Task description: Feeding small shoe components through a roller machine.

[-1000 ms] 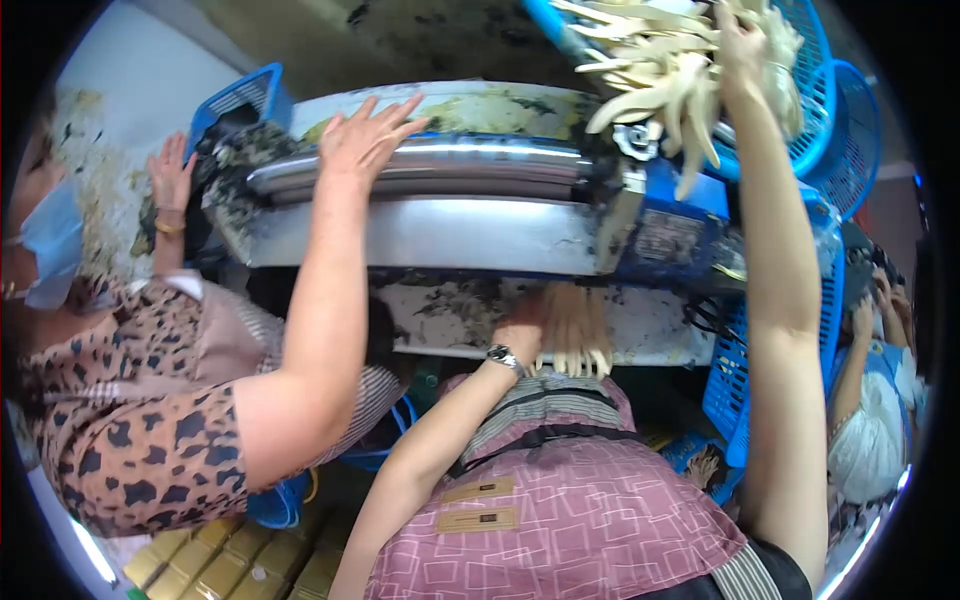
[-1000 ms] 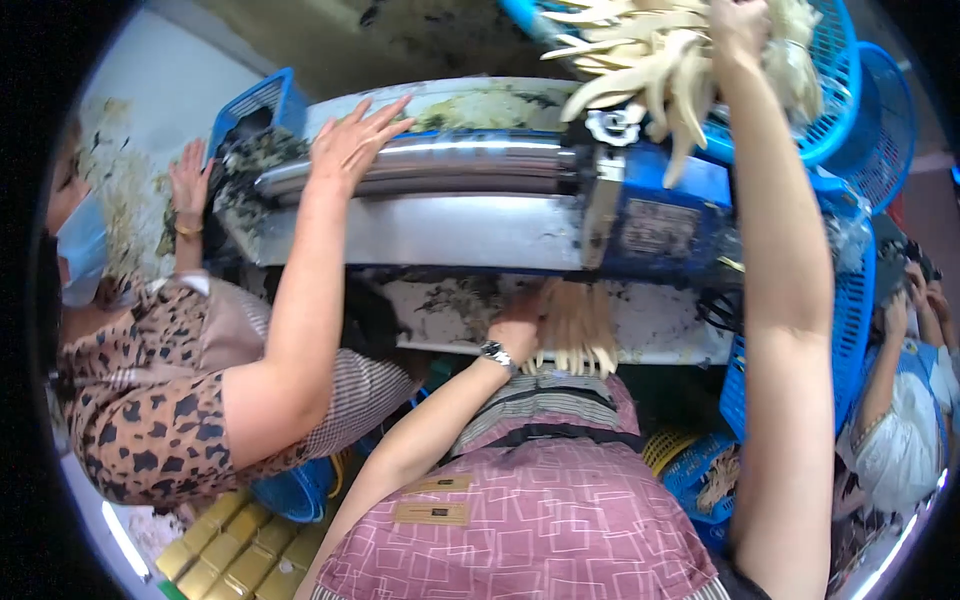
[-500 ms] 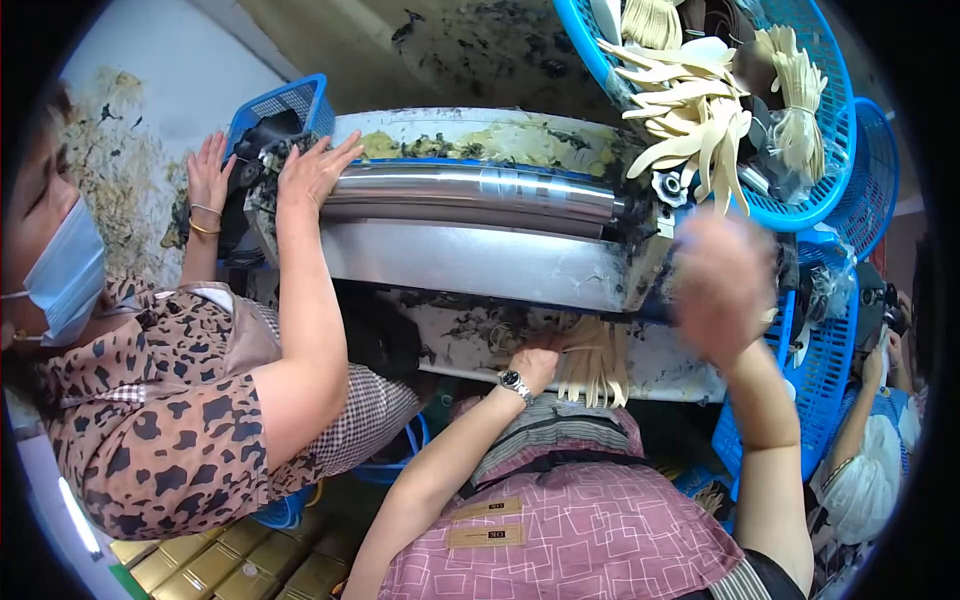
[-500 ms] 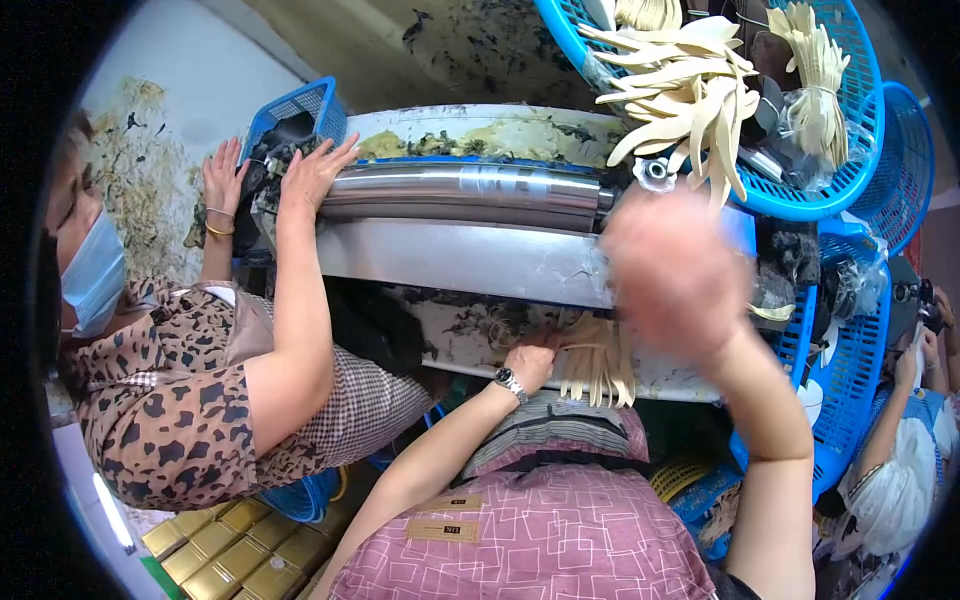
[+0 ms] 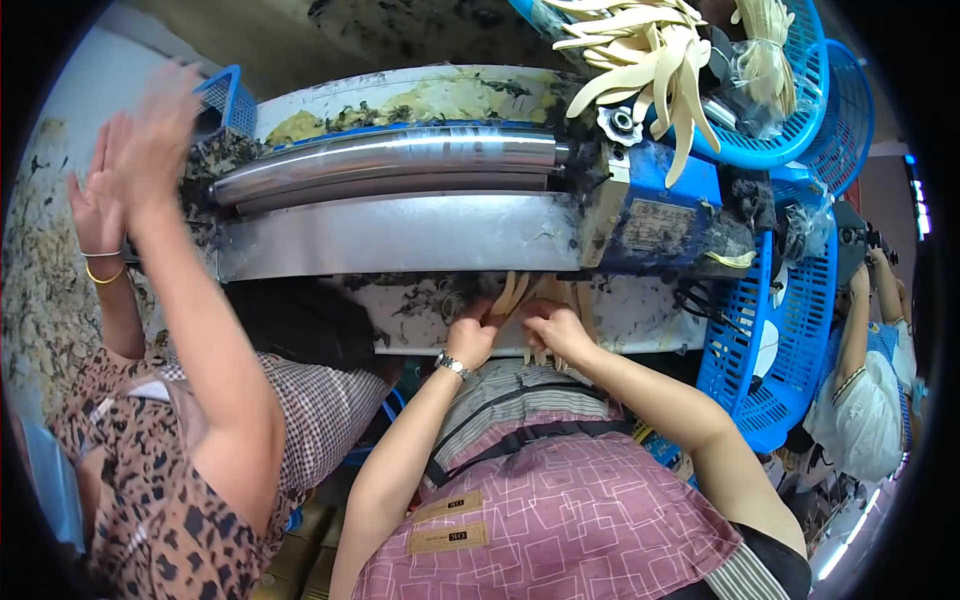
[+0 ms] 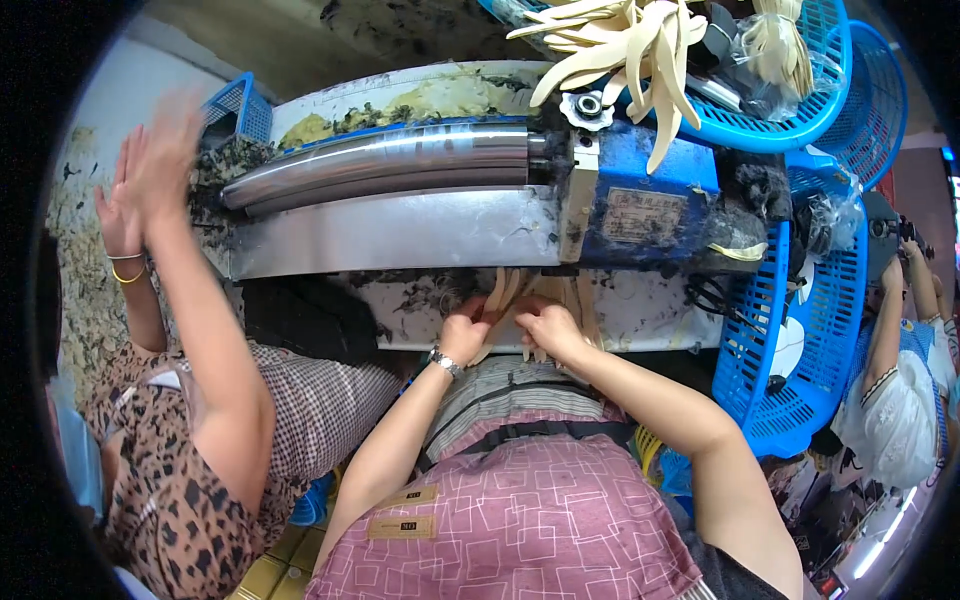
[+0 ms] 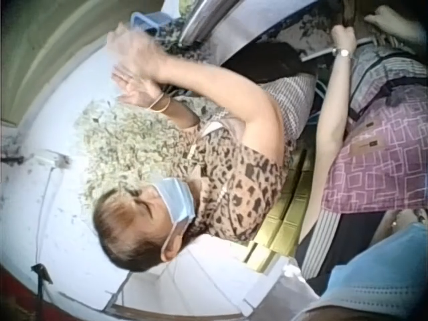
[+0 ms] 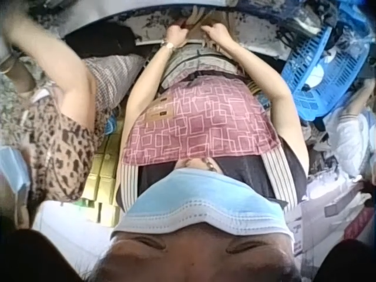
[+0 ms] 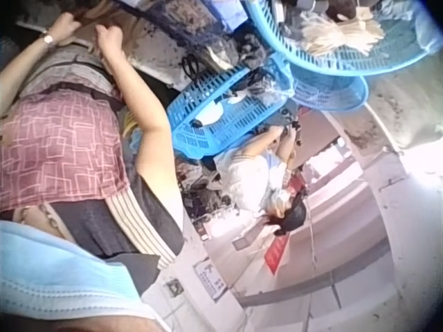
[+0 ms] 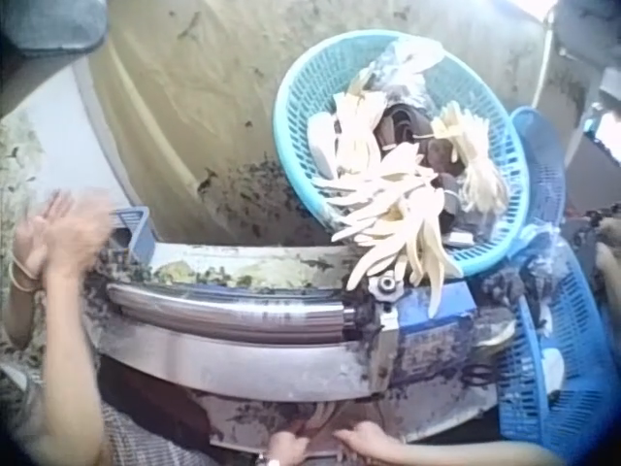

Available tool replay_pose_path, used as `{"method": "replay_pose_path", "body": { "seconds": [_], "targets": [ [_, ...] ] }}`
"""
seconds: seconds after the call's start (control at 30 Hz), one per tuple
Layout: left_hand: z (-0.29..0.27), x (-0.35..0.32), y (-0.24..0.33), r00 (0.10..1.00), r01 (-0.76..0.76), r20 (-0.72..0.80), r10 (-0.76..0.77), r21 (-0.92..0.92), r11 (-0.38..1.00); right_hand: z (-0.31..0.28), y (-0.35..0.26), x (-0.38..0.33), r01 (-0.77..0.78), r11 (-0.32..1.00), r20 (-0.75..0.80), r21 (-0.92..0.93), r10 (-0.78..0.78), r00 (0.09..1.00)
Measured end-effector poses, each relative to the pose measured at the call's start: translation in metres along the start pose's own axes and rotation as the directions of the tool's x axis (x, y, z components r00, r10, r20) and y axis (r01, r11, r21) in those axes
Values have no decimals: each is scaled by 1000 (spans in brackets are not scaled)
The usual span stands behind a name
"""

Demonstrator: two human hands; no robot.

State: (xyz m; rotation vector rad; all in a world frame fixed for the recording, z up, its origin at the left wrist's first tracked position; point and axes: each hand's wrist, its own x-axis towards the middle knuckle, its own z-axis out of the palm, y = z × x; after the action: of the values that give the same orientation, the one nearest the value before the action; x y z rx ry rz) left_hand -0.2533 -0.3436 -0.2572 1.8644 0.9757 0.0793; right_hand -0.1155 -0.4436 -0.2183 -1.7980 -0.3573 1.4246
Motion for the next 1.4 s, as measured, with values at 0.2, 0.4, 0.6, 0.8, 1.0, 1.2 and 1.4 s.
{"method": "replay_pose_path", "body": {
  "seconds": [0.2,0.4,0.6,0.8,1.0,1.2,1.4],
  "targets": [
    [-3,3,-2,913,368,376,-159,-594,715,17,-1,9,-73,997,-63,28,74,995],
    [-7,-8,4,930,366,329,-164,-791,490,17,-4,3,-70,982,-20,174,75,997],
    [-16,-12,0,885,461,414,-211,-722,516,20,-14,-2,-86,981,-6,171,89,996],
    [-23,-17,2,864,430,503,-20,-717,549,16,-19,-7,-95,989,88,115,85,992],
    [-35,-16,18,798,497,595,-93,-564,660,21,-22,-5,18,997,132,69,-27,991],
    [-37,-24,16,833,523,553,-16,-778,348,20,-22,-4,67,995,80,75,-73,994],
    [-39,-27,-3,860,510,419,-291,-729,457,-2,-4,15,208,798,-88,-565,-309,947]
  ]
}}
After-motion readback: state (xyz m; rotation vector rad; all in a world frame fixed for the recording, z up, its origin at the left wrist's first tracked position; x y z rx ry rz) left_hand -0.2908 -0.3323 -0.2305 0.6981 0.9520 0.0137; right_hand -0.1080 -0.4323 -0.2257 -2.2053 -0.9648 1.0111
